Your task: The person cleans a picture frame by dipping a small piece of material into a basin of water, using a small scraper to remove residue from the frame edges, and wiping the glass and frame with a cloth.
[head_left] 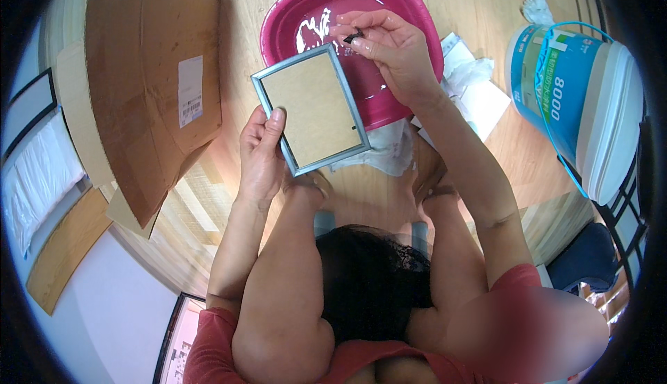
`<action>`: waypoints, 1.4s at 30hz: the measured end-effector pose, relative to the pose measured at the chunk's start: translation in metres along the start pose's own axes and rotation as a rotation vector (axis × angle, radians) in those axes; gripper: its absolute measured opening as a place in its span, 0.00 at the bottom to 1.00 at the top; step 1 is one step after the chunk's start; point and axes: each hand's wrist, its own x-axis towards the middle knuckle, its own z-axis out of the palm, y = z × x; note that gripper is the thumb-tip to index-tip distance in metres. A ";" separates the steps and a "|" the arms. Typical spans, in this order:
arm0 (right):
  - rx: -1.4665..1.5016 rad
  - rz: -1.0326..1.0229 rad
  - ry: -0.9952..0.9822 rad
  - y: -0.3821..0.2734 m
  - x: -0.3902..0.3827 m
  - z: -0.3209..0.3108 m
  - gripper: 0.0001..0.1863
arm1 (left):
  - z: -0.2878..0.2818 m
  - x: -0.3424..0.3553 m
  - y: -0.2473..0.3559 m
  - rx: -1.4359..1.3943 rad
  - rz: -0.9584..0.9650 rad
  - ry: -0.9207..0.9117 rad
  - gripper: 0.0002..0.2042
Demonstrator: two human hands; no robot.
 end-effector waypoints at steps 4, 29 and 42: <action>-0.072 0.093 -0.032 -0.015 -0.002 0.005 0.12 | -0.001 0.001 0.000 0.000 0.007 0.016 0.12; -1.033 -0.061 -0.079 -0.023 -0.009 -0.010 0.11 | -0.002 -0.008 -0.010 0.557 0.378 0.083 0.09; -0.269 0.148 -0.180 -0.049 -0.019 -0.003 0.10 | -0.001 -0.008 0.000 0.219 0.216 0.117 0.09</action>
